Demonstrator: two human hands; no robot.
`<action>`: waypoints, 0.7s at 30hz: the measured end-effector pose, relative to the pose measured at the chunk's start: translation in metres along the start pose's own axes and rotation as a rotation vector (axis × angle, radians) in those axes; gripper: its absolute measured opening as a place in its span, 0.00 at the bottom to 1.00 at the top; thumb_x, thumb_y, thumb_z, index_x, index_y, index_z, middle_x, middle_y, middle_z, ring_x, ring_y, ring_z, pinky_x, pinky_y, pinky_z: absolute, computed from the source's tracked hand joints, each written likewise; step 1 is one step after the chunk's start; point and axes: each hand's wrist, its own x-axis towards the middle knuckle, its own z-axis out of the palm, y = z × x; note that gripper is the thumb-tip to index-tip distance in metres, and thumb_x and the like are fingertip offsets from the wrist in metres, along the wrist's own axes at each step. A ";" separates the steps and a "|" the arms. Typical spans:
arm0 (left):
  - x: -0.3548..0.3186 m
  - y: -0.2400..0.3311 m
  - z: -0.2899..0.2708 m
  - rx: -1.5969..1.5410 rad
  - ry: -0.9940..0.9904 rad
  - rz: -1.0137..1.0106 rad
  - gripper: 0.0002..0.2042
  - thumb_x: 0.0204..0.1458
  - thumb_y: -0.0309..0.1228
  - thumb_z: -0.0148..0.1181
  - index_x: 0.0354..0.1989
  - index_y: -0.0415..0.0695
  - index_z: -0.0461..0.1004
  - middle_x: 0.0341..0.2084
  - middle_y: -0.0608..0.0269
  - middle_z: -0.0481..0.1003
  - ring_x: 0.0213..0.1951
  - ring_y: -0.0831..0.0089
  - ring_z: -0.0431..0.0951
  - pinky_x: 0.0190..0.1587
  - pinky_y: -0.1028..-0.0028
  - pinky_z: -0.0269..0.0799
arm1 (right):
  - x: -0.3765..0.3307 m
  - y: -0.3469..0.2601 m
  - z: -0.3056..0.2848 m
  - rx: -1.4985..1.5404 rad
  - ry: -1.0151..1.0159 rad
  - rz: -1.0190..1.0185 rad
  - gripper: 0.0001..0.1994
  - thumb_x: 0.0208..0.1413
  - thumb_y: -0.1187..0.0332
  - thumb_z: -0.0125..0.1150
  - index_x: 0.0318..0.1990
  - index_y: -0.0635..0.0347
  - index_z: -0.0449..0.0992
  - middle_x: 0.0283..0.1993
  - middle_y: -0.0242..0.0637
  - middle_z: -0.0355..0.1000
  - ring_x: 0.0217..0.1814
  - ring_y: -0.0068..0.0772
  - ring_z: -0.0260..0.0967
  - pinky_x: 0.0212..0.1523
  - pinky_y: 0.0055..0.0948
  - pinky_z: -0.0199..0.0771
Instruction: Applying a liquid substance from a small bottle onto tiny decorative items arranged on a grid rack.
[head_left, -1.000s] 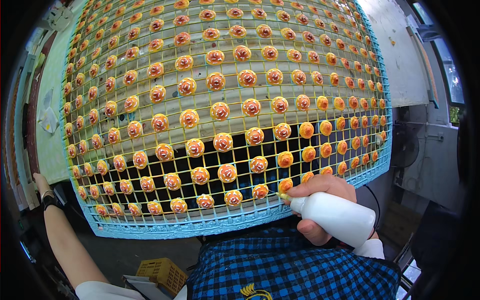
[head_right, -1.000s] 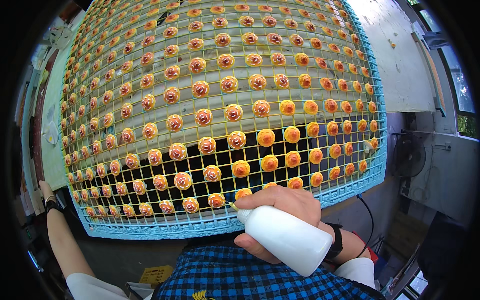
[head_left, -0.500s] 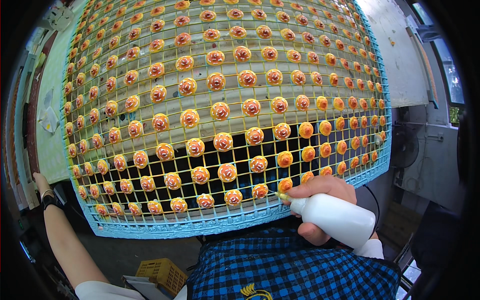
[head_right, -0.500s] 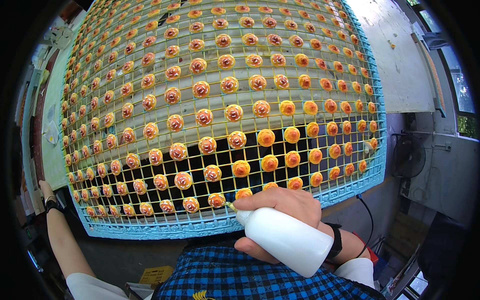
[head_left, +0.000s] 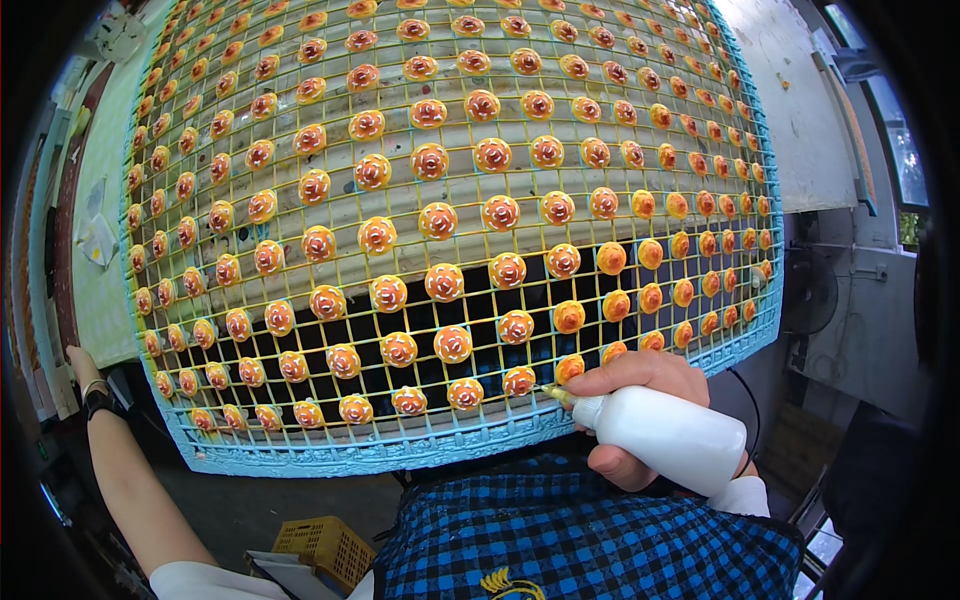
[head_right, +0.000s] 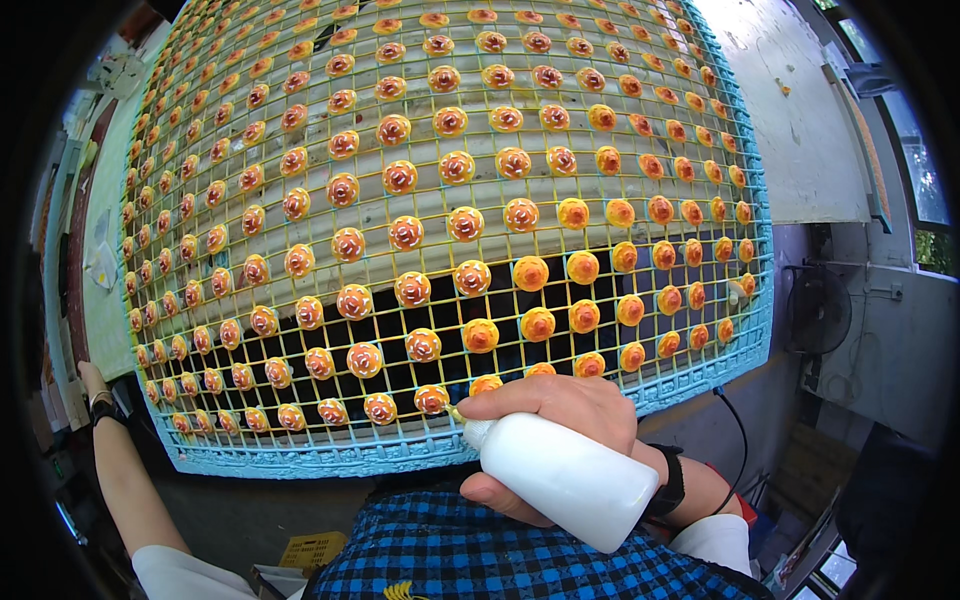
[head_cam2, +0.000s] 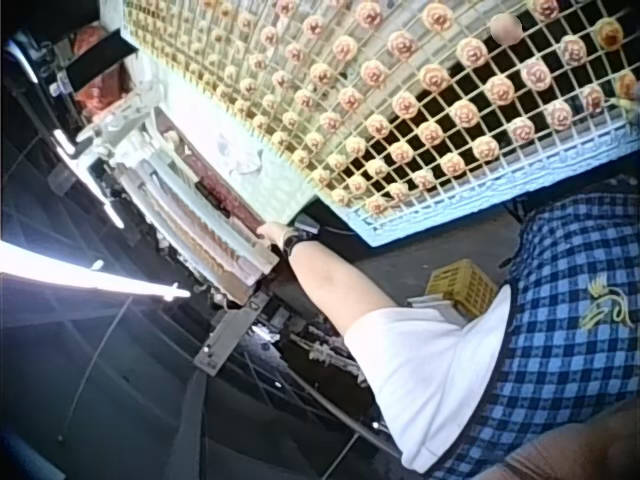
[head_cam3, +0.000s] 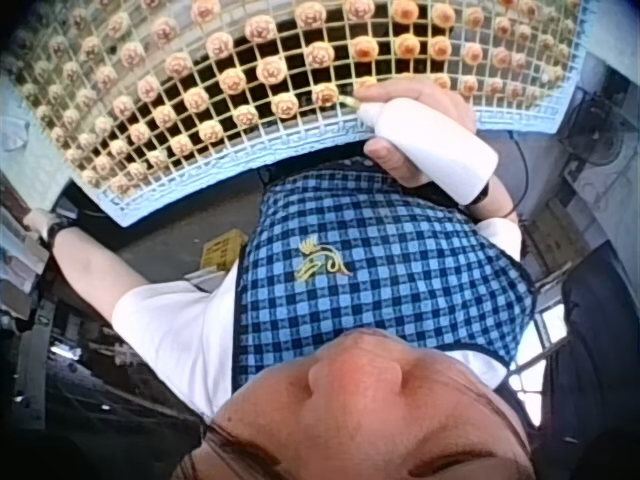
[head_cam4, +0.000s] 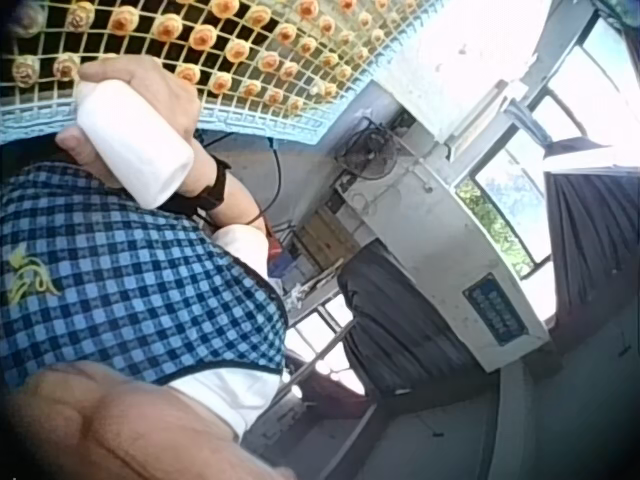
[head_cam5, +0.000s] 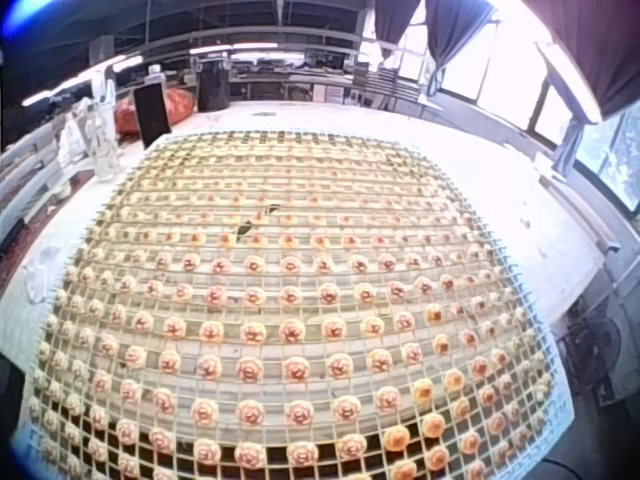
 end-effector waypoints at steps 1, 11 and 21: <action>0.000 0.000 0.000 -0.007 -0.008 -0.004 0.30 0.49 0.49 0.28 0.51 0.34 0.54 0.53 0.50 0.52 0.55 0.60 0.51 0.54 0.67 0.45 | 0.000 0.000 0.000 0.002 0.008 -0.007 0.19 0.39 0.56 0.62 0.31 0.64 0.71 0.24 0.35 0.70 0.16 0.26 0.66 0.14 0.19 0.64; 0.001 0.000 -0.002 -0.081 -0.081 -0.047 0.29 0.49 0.48 0.29 0.50 0.34 0.55 0.51 0.50 0.53 0.53 0.60 0.52 0.52 0.67 0.46 | -0.001 0.000 -0.002 0.023 0.023 -0.002 0.19 0.39 0.57 0.62 0.31 0.65 0.71 0.23 0.36 0.69 0.16 0.26 0.67 0.14 0.19 0.64; 0.002 0.000 -0.004 -0.150 -0.153 -0.089 0.28 0.49 0.47 0.30 0.49 0.35 0.56 0.50 0.50 0.54 0.52 0.61 0.53 0.51 0.67 0.47 | 0.001 0.000 -0.002 0.003 0.011 -0.015 0.18 0.39 0.57 0.62 0.30 0.65 0.71 0.22 0.35 0.69 0.16 0.26 0.66 0.15 0.19 0.64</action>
